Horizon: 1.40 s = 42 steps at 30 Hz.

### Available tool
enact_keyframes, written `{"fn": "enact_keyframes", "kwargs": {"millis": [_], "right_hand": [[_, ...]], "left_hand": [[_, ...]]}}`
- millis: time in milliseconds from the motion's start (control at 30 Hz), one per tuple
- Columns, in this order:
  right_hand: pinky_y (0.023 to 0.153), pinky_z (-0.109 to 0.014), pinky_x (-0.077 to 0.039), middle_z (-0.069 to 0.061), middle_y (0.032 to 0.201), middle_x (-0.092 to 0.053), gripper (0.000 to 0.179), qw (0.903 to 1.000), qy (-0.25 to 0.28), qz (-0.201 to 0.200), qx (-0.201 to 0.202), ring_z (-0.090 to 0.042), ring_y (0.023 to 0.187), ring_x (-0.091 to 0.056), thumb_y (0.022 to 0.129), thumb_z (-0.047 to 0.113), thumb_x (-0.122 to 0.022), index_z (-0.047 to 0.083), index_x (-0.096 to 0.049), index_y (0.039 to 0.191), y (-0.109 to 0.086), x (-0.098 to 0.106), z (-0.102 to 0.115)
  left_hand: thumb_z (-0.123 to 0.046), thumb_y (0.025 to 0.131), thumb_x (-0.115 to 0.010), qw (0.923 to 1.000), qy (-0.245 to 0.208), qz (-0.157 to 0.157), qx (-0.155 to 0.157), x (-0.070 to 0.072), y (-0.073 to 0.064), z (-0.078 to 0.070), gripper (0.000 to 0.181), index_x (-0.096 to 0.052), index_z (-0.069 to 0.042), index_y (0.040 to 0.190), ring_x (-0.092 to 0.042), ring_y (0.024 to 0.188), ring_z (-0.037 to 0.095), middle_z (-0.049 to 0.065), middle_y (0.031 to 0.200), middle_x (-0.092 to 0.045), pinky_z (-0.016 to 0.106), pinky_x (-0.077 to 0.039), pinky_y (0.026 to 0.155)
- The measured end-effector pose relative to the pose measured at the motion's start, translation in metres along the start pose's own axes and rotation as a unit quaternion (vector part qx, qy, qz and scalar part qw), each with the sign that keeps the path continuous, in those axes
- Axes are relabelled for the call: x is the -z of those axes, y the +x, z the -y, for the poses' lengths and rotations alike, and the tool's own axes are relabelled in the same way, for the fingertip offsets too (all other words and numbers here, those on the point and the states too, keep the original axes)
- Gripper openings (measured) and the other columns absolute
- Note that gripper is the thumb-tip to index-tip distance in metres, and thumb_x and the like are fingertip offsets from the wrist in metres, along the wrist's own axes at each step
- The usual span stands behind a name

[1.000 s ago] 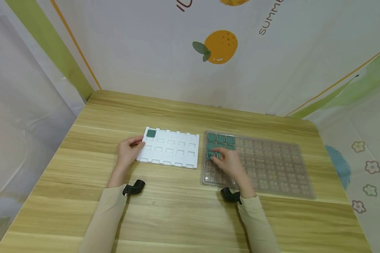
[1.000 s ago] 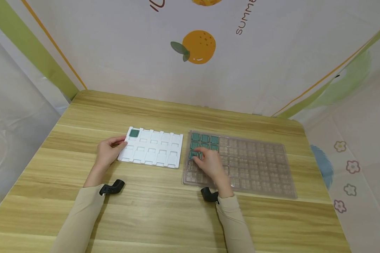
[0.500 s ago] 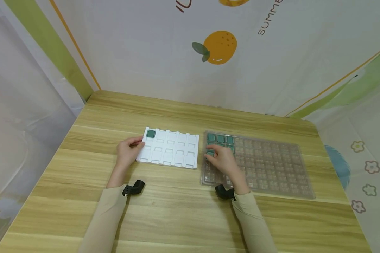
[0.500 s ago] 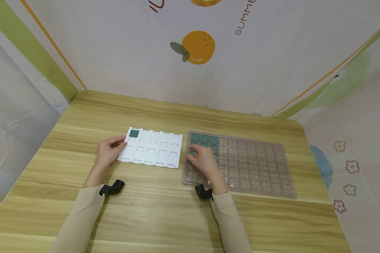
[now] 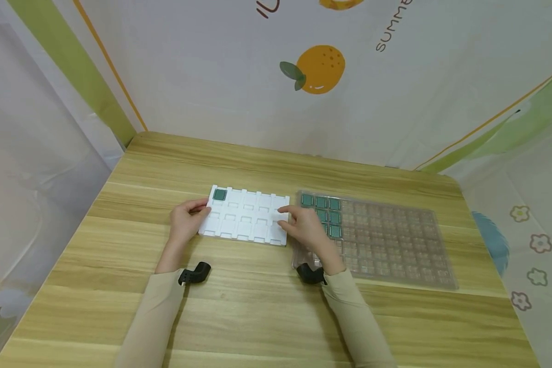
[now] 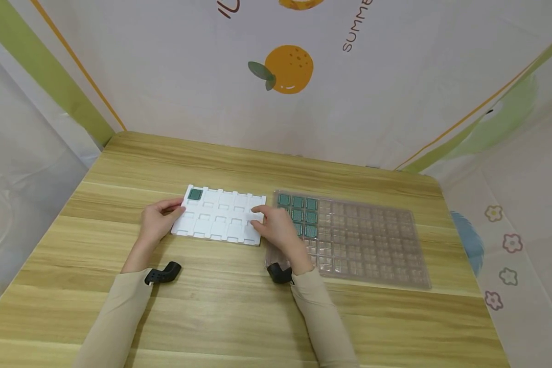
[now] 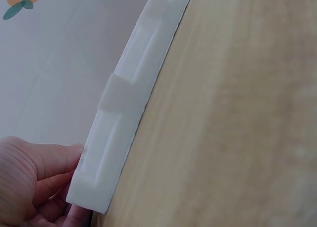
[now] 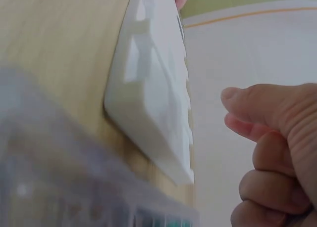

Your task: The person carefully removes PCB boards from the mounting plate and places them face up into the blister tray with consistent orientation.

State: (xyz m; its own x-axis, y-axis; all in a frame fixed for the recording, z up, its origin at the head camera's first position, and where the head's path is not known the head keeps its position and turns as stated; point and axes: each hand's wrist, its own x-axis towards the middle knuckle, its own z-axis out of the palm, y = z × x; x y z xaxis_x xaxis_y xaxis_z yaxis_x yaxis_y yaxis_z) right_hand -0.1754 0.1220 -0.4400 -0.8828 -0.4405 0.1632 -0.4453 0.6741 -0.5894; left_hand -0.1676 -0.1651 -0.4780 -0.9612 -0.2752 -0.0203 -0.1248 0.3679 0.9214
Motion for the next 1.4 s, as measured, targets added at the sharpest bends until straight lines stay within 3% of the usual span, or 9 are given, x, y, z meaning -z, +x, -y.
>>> {"fn": "enact_keyframes", "kwargs": {"millis": [267,700,1100,1400], "right_hand": [[0.042,-0.018,-0.023,0.008,0.047,-0.033,0.024,0.9995,-0.013,0.025,0.011,-0.005,0.042,-0.026,0.085,0.013,-0.068,0.003,-0.068,0.107,0.008,-0.010,0.012],[0.044,-0.018,-0.025,0.006,0.049,-0.038,0.025,0.9979,-0.032,0.025,0.050,-0.006,0.043,-0.029,0.086,0.016,-0.068,0.003,-0.068,0.108,0.037,-0.023,0.031],[0.044,-0.017,-0.026,0.005,0.051,-0.039,0.028,0.9986,-0.009,0.041,0.031,-0.006,0.045,-0.031,0.087,0.017,-0.067,0.003,-0.066,0.111,0.065,-0.034,0.044],[0.042,-0.017,-0.023,0.006,0.048,-0.034,0.029,0.9972,-0.041,0.058,0.022,-0.005,0.044,-0.029,0.087,0.019,-0.067,0.005,-0.066,0.113,0.081,-0.042,0.049]], "left_hand": [[-0.001,0.085,-0.064,1.0000,0.002,-0.002,-0.003,-0.001,0.000,0.000,0.023,-0.068,0.006,0.107,-0.055,0.078,0.007,0.023,0.098,-0.066,0.008,-0.042,0.065],[-0.001,0.085,-0.065,1.0000,-0.003,0.000,-0.002,0.000,0.001,0.001,0.023,-0.068,0.006,0.107,-0.054,0.074,0.000,0.023,0.098,-0.066,0.008,-0.043,0.065],[-0.002,0.085,-0.065,1.0000,-0.004,0.005,0.007,0.000,0.001,0.002,0.024,-0.068,0.005,0.108,-0.055,0.077,0.004,0.023,0.099,-0.066,0.008,-0.043,0.065],[-0.001,0.085,-0.064,1.0000,-0.004,0.001,0.005,0.000,0.001,0.000,0.024,-0.067,0.006,0.108,-0.056,0.076,0.003,0.024,0.099,-0.066,0.008,-0.044,0.064]]}}
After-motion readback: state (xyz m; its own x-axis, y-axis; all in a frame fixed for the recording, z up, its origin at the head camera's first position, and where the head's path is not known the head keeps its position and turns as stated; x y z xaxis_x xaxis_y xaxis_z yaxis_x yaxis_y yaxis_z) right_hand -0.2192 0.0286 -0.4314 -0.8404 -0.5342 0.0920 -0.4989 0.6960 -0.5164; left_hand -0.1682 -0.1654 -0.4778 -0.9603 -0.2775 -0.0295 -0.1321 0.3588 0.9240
